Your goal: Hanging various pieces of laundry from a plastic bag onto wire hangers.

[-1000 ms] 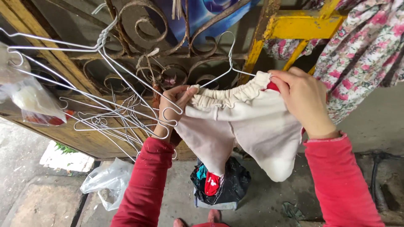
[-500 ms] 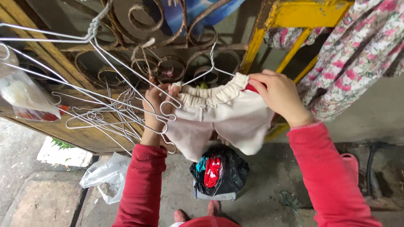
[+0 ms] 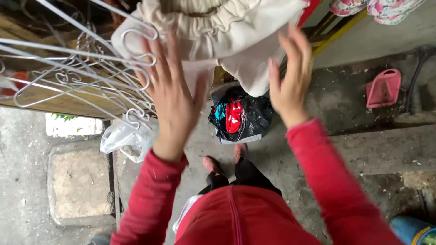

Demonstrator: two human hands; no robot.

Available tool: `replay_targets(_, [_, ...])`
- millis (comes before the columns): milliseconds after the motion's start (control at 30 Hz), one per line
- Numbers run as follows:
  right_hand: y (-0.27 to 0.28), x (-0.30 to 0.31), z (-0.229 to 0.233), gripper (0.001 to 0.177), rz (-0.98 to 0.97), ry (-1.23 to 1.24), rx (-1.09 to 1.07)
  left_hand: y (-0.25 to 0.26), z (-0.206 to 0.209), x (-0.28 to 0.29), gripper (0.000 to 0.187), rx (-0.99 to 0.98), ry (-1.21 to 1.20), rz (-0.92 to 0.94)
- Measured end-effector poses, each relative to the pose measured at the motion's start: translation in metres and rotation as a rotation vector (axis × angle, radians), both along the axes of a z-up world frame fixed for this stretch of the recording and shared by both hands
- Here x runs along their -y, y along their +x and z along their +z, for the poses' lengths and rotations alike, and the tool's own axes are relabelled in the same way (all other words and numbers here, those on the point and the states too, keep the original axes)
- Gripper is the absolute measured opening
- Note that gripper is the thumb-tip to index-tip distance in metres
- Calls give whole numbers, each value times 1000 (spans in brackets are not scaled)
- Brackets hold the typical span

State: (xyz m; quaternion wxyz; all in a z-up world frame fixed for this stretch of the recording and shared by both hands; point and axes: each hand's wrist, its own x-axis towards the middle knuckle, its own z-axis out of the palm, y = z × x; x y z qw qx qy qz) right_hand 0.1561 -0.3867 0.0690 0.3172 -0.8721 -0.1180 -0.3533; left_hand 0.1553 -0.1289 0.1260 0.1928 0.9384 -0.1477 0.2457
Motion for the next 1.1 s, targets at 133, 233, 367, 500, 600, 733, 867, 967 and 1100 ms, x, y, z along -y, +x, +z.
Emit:
replay_targets(133, [-51, -18, -145, 25, -87, 157, -170, -59, -58, 18, 59, -136, -214, -242])
replay_targets(233, [-84, -33, -280, 17, -97, 451, -823, -76, -114, 30, 45, -335, -261, -306])
replay_targets(367, [-102, -47, -448, 22, 56, 496, -947, -85, -216, 19, 36, -894, -513, -198])
replay_targets(500, [-84, -64, -556, 43, -118, 50, -1256, -105, -347, -8, 37, -1252, -507, -31])
replay_targets(600, [-64, -82, -565, 62, -313, 86, -1450, -98, -393, -9, 36, -1274, -577, 40])
replay_targets(733, [-43, -81, -558, 58, -492, 47, -1538, -90, -421, 8, 37, -1319, -761, 115])
replay_targets(867, [-62, -71, -602, 35, -365, 122, -1322, -97, -428, 13, 38, -1456, -923, 182])
replay_targets(967, [-68, -68, -566, 29, -156, 404, -1191, -109, -452, 6, 42, -1497, -1072, 268])
replay_targets(1100, [-84, -67, -499, 26, 217, 1109, -1184, -112, -478, 0, 52, -1479, -1354, 517])
